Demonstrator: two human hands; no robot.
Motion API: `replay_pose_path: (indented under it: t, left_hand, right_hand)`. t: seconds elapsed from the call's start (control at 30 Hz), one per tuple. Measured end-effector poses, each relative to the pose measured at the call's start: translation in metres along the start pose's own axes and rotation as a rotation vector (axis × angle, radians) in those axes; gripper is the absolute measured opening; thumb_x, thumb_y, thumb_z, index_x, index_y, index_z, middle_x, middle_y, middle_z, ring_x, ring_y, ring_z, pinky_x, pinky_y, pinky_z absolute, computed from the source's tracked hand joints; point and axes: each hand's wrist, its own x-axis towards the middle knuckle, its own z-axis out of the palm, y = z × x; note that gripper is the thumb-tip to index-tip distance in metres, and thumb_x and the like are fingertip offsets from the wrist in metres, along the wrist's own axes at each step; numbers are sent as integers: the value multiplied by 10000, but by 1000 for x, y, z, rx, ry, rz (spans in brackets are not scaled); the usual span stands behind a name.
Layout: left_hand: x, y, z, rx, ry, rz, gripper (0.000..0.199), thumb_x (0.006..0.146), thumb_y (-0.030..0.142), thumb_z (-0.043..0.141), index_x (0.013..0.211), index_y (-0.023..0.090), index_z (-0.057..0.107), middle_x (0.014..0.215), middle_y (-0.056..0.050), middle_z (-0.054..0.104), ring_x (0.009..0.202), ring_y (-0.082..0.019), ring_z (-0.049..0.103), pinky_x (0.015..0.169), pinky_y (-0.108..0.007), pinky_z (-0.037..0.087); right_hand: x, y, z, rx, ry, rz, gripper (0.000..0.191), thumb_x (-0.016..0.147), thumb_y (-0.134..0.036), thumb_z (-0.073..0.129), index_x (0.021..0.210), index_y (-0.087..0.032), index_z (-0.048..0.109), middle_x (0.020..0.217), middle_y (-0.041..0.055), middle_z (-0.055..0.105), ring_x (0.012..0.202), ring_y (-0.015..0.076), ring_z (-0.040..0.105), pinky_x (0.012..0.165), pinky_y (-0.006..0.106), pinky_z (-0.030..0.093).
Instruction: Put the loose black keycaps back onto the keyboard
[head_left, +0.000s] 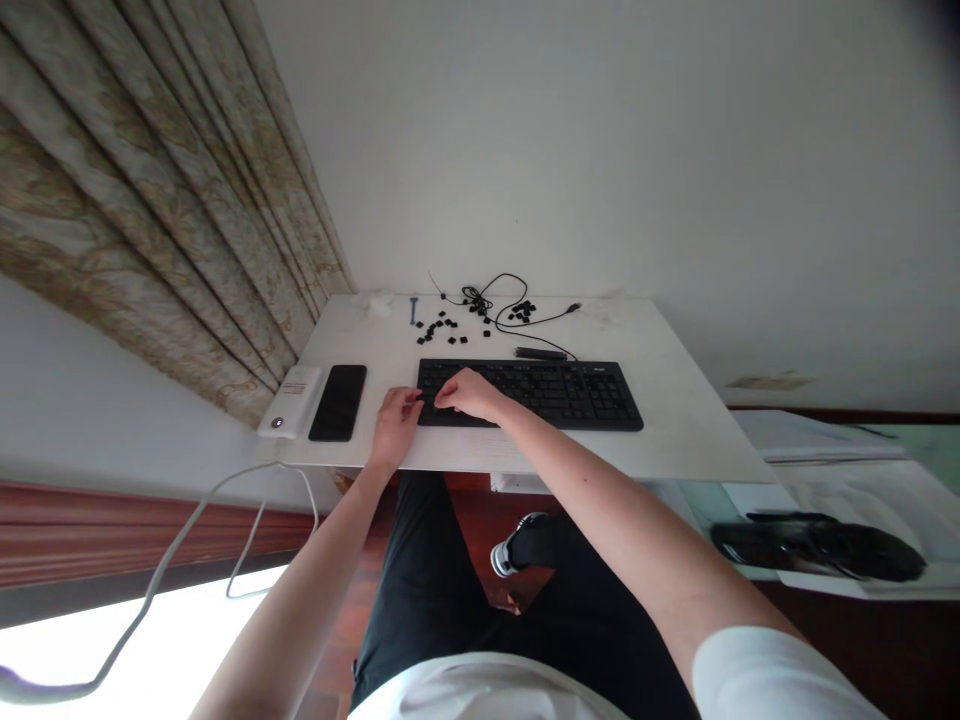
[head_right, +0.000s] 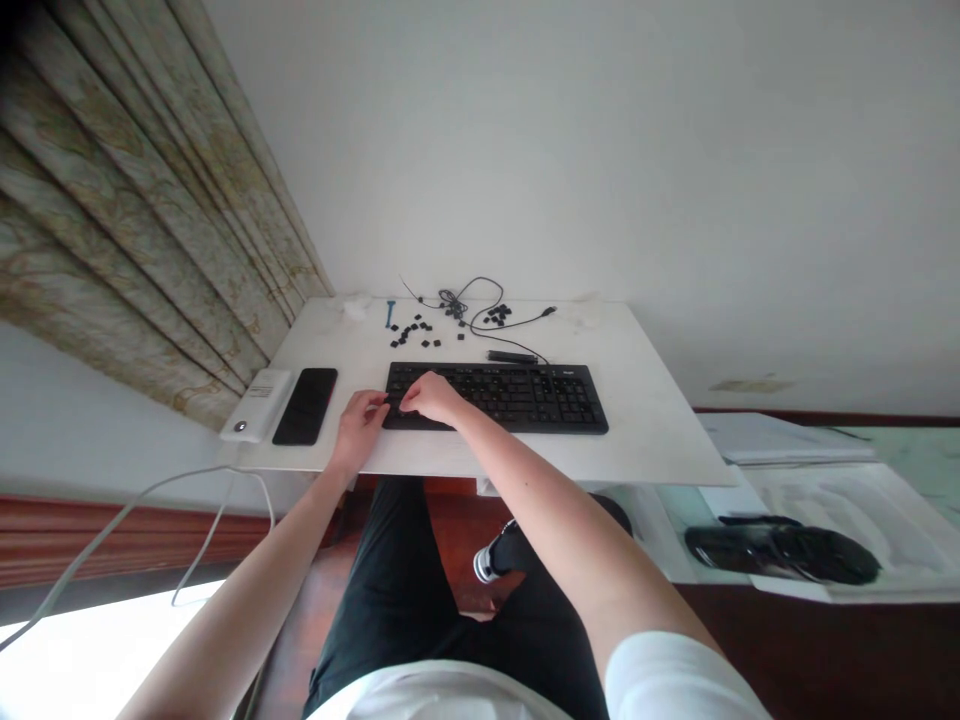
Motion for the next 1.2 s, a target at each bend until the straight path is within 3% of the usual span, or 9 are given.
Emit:
replay_pose_path:
  t: [0.3,0.67,0.83,1.07,1.2]
  left_hand:
    - [2,-3,-2,-6,-22,4,137,828,148,624,917,224,696,968,-55,599,937,-204,602,893,-354,517]
    - [1,-3,-2,36,-36,10,134,850,159,607,923,225,697,963,-57,613,920,-210,607,878,-350,504]
    - [-1,-3,-3,35,-50,17,137,849,164,609,935,226,696,976,-58,615,932,-212,615,881,-355,509]
    - [-1,-5,-2,106,-58,57,142,859,175,602,964,221,686,1007,-63,620,929,-204,623,865,-342,523]
    - [-1,-5,-2,148,-69,69,146,866,177,589,976,217,676,1012,-60,624,920,-196,628,854,-341,534]
  right_hand:
    - [13,-7,8,-201,3,12,86,695,-198,771,770,-183,813,709,26,746,761,181,695,612,213,459]
    - [19,-15,7,-280,-69,70,102,671,-185,800,769,-159,802,690,37,738,707,182,686,583,227,458]
    - [25,-23,8,-335,-95,186,169,681,-204,809,833,-139,772,643,57,716,653,182,680,569,238,470]
    - [32,-26,8,-470,-101,219,279,667,-279,842,887,-149,729,709,90,733,692,221,697,633,296,512]
    - [28,-26,8,-500,-76,245,262,661,-286,839,858,-167,714,664,60,710,693,212,690,654,294,504]
